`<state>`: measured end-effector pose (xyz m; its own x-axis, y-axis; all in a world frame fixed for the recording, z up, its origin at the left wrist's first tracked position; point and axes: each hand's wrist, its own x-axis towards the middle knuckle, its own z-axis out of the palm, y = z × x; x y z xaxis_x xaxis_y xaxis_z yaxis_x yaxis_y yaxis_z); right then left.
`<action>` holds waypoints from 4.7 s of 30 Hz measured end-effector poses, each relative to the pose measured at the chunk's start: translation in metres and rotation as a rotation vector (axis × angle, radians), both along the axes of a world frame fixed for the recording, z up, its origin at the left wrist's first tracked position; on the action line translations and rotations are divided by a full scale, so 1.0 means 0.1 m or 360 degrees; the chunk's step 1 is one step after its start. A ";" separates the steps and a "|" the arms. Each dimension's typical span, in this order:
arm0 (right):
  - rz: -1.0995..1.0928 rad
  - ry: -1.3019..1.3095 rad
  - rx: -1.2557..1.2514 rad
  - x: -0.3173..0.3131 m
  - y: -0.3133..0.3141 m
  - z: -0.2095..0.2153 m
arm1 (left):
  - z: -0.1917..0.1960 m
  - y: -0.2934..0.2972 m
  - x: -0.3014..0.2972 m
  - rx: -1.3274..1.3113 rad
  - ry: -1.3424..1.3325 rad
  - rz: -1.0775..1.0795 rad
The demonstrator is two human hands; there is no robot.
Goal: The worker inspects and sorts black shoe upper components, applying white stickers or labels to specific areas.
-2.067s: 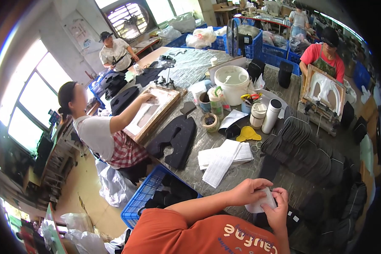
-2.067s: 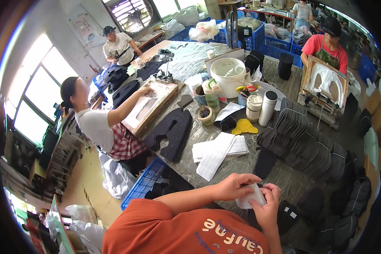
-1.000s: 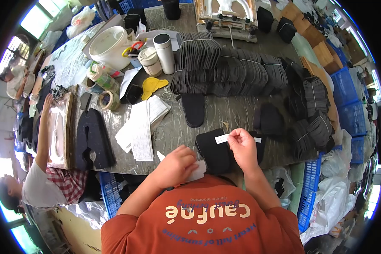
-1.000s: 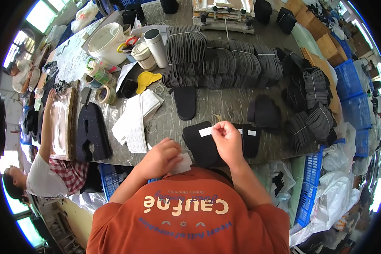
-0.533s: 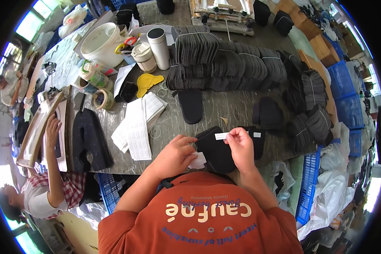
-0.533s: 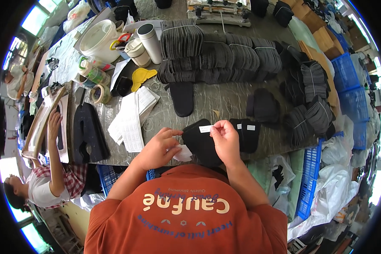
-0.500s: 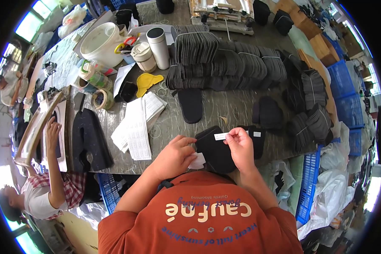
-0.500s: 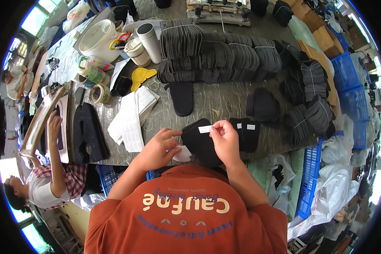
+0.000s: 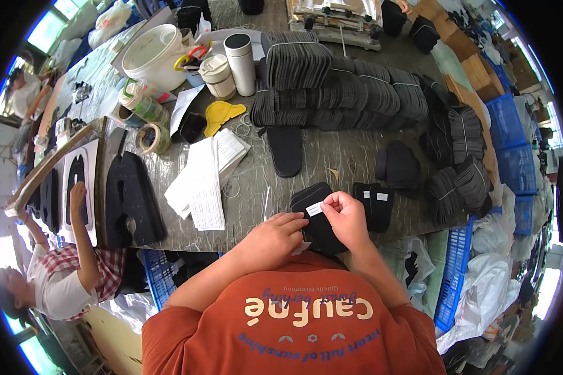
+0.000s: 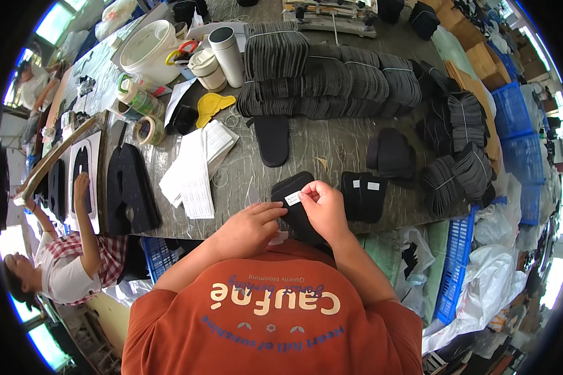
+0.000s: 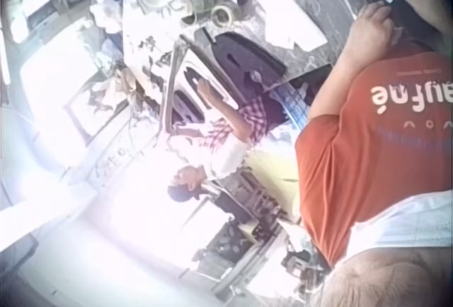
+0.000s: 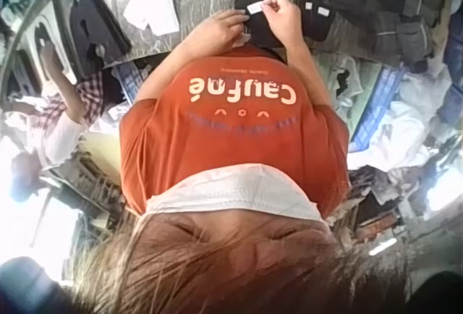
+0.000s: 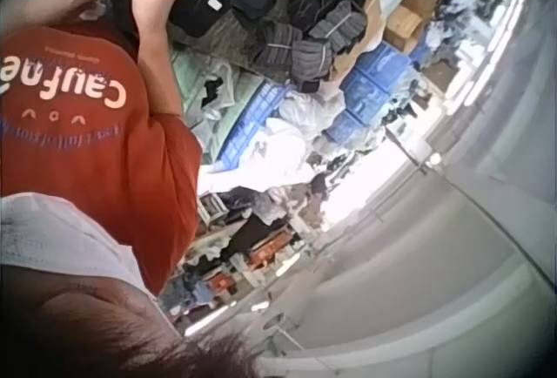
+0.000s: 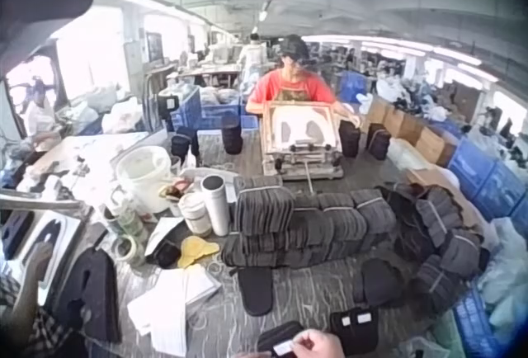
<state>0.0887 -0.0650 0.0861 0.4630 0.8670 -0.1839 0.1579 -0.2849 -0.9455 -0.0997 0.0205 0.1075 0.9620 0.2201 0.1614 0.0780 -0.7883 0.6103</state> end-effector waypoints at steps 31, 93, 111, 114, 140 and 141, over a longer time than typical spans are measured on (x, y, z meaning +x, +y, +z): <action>0.0018 -0.0534 -0.0231 0.06 0.10 0.03 | 0.01 -0.09 0.11 0.0195 0.0136 0.0011; 0.0273 -0.0184 0.0210 0.30 -0.29 0.16 | 0.10 0.27 0.09 -0.0714 -0.0017 0.0409; 0.0262 0.0081 0.0008 0.17 0.10 0.01 | 0.04 -0.11 -0.01 0.0008 0.0087 0.0119; 0.0247 0.0050 0.0004 0.14 0.10 -0.07 | 0.05 -0.10 0.00 0.0043 0.0044 0.0104; 0.0119 -0.0591 -0.0133 0.07 0.17 -0.02 | -0.03 -0.17 0.14 0.0243 0.0123 0.0149; 0.0131 -0.0627 -0.0220 0.06 0.19 0.01 | -0.03 -0.17 0.14 0.0254 0.0128 0.0157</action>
<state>0.0943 -0.0460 0.0870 0.4517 0.8835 -0.1241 0.5270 -0.3764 -0.7620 -0.0853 0.0032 0.1046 0.9482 0.2919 0.1252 0.2033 -0.8608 0.4666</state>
